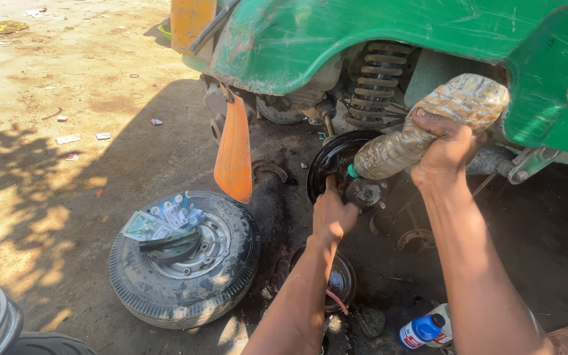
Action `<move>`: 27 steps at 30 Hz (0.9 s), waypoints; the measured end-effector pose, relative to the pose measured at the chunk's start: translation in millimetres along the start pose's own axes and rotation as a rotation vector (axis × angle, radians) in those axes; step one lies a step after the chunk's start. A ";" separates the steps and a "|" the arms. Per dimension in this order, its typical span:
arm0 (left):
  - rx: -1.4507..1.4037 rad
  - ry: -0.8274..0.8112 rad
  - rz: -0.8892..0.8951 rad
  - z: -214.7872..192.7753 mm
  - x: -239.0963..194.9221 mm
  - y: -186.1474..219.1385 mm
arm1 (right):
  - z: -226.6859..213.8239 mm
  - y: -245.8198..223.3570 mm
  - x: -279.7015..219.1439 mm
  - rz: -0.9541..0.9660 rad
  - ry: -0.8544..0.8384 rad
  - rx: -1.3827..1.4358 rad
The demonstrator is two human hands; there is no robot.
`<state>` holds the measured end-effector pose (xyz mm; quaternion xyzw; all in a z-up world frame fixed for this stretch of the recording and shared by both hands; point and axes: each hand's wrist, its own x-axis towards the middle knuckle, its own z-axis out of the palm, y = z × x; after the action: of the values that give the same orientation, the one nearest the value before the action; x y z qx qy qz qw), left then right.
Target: The person pours a liquid from a plastic bottle onto the brake drum assembly of a green three-wheeled vehicle. They use their hands to rub the liquid into the components and rotate the drum to ensure coverage. The task is performed outdoors on a dirt surface.
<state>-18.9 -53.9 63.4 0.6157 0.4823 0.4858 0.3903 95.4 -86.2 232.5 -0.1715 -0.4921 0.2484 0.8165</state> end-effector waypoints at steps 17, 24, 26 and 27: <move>0.355 -0.132 0.168 -15.6 -9.2 10.8 | 3.5 -8.0 0.5 0.004 0.042 -0.043; 0.451 -0.224 0.085 -17.8 1.0 20.1 | -6.1 0.9 6.7 0.007 0.097 -0.038; 0.505 -0.182 0.119 -14.4 2.6 19.2 | -7.5 3.2 9.9 0.009 0.106 -0.043; 0.493 -0.157 0.116 -10.0 1.7 18.7 | -8.1 4.3 10.7 0.012 0.097 -0.038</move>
<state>-24.5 -56.3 83.8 0.7546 0.5181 0.3261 0.2364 105.7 -76.8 234.2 -0.2018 -0.4555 0.2352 0.8346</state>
